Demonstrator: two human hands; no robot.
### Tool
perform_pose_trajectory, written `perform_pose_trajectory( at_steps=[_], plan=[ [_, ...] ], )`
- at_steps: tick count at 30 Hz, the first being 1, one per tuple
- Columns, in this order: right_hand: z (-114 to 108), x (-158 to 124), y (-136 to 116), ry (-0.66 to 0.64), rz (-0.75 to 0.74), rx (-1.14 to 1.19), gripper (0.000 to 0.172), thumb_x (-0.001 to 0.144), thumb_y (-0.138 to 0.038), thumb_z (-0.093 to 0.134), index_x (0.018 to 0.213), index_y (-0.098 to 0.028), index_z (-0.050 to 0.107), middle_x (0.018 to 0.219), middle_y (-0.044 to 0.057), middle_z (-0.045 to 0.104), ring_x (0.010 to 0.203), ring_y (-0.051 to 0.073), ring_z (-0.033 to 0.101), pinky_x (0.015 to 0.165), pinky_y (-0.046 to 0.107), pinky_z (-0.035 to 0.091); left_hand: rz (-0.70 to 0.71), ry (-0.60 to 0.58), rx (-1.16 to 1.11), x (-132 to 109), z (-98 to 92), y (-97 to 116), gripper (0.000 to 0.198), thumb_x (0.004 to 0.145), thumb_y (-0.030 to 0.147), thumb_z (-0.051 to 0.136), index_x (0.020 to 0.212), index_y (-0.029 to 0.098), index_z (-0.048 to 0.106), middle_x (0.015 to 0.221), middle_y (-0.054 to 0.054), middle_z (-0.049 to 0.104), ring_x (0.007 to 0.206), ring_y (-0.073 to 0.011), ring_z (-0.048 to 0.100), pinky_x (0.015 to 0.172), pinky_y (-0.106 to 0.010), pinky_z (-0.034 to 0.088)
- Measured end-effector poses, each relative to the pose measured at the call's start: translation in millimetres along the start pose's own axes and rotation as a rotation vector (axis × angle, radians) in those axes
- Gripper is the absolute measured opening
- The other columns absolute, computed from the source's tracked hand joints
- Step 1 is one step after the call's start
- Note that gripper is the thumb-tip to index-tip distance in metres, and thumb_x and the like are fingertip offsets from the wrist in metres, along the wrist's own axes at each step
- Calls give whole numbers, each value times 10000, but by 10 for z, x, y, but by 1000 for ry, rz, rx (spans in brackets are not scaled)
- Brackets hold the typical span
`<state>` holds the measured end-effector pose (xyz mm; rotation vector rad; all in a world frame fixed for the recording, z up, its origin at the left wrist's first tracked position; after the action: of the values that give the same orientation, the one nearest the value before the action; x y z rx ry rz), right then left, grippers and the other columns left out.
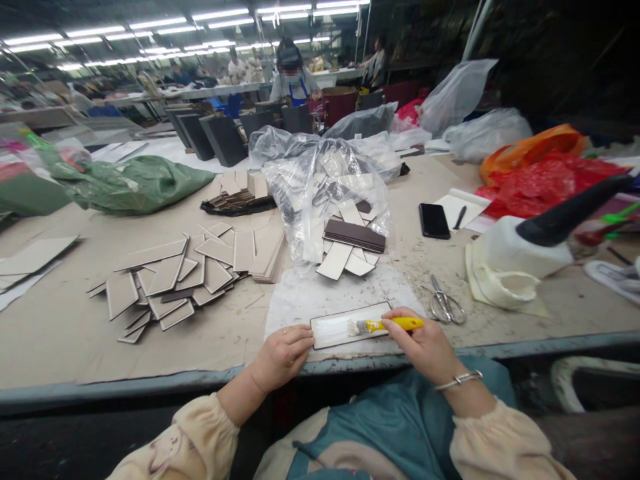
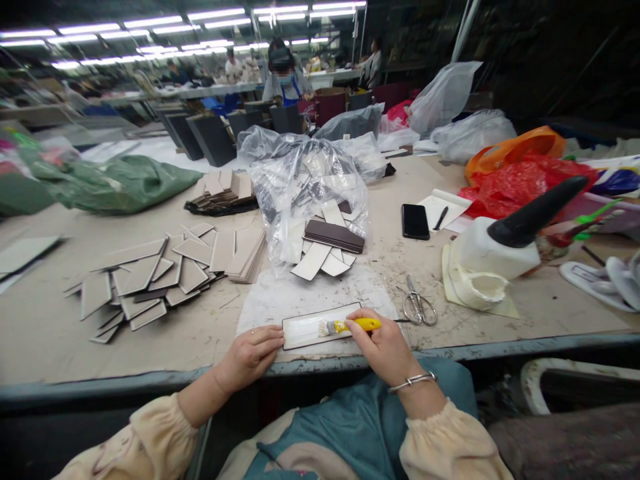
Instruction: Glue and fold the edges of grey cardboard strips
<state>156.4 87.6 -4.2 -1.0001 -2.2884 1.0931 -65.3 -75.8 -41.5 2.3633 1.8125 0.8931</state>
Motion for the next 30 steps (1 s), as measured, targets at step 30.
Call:
perform_pose_trajectory(
  at_steps=[30],
  plan=[
    [-95,-93,14,29,-106,30,203,879,-358,499,915,-206,629,854,20,671,781,160,630,709,253,478,23,-19,20,5,9,6,257,832,94,512,1048,182,620,1019,-66,674,1044,-189,597,910,-334,521]
  ],
)
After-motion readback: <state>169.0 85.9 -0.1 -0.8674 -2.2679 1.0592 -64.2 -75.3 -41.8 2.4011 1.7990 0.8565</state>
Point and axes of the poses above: each hand's wrist, its own x-axis towards the middle knuckle, its own z-axis out of the palm, y = z × x, the point moved 4 cm from there along x, towards the middle knuckle
